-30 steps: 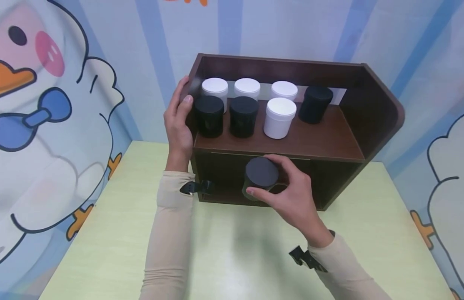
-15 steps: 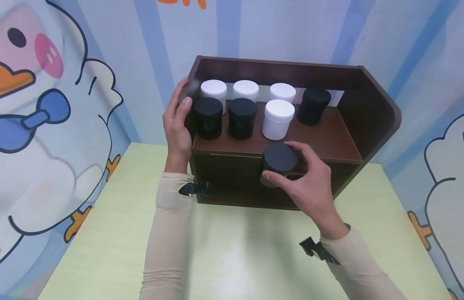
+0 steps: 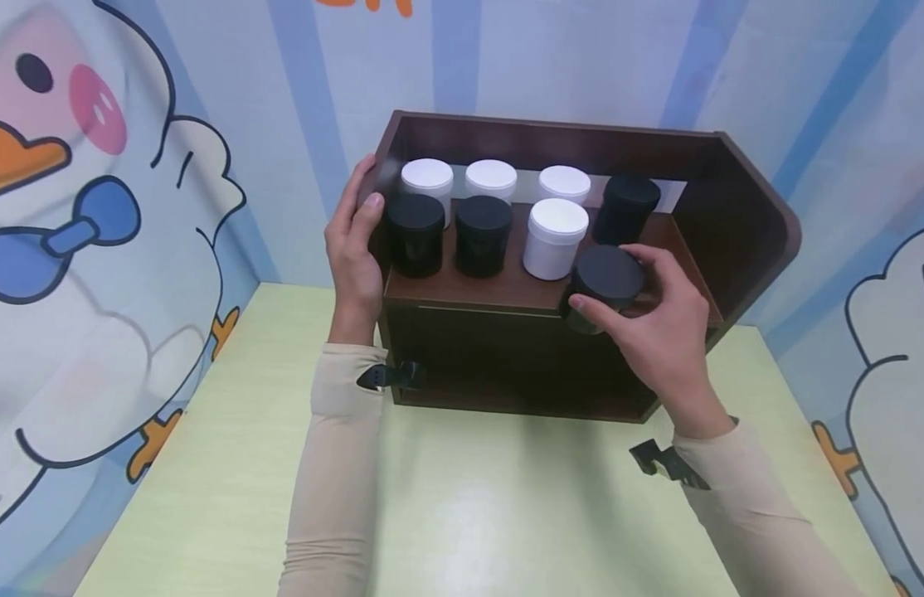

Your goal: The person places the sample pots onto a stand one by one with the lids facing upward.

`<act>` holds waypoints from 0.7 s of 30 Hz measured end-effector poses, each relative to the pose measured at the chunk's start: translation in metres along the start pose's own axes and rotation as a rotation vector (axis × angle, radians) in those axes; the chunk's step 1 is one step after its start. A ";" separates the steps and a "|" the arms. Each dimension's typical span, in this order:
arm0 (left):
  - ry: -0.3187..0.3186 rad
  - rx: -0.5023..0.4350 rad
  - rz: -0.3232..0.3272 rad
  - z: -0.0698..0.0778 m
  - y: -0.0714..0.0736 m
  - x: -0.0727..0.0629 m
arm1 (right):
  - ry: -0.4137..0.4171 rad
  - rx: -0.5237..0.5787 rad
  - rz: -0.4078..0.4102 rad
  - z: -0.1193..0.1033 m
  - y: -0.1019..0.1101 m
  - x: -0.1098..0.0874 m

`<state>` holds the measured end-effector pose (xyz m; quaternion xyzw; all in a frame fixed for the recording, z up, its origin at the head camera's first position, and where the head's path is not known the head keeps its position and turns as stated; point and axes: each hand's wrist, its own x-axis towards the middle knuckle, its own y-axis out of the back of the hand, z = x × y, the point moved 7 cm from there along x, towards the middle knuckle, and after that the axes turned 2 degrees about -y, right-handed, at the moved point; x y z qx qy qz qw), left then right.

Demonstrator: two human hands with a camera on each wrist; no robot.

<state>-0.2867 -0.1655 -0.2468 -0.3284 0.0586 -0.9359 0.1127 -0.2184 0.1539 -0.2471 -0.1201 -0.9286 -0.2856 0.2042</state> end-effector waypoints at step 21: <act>-0.002 0.004 0.001 0.001 0.000 0.000 | -0.251 -0.104 -0.028 0.046 0.010 0.057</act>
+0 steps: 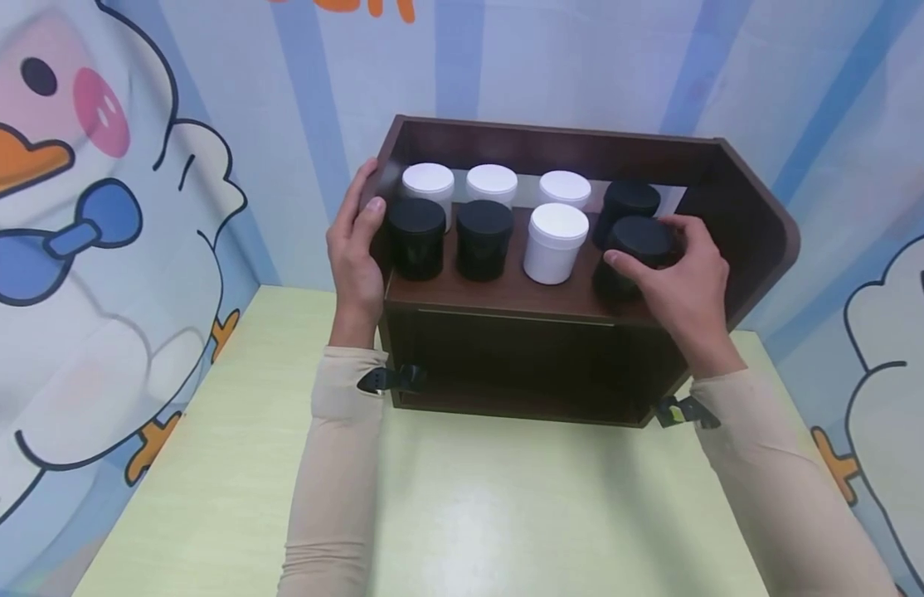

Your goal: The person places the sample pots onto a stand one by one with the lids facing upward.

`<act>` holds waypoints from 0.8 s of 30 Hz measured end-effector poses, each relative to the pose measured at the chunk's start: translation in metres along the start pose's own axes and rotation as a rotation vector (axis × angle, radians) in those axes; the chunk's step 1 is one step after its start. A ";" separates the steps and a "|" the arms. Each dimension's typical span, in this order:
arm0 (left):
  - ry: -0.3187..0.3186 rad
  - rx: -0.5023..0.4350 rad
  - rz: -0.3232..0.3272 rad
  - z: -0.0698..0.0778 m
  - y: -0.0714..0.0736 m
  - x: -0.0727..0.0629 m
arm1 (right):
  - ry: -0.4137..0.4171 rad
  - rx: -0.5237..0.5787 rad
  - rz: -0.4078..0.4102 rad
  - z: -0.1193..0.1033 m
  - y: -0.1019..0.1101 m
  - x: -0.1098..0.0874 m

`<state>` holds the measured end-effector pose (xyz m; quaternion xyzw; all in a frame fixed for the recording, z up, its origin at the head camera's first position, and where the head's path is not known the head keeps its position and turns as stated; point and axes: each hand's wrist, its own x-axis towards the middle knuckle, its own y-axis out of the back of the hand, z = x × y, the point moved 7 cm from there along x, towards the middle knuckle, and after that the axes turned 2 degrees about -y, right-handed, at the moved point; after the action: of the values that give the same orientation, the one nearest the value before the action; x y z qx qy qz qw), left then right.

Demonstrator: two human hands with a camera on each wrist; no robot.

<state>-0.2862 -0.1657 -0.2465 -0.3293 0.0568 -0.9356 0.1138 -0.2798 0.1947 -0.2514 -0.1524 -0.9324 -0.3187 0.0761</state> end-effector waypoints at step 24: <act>0.024 0.037 -0.014 -0.002 0.001 0.001 | -0.015 -0.031 -0.030 0.003 -0.006 0.013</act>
<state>-0.2878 -0.1664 -0.2478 -0.3163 0.0383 -0.9412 0.1126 -0.2942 0.1951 -0.2537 -0.1421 -0.9301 -0.3330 0.0621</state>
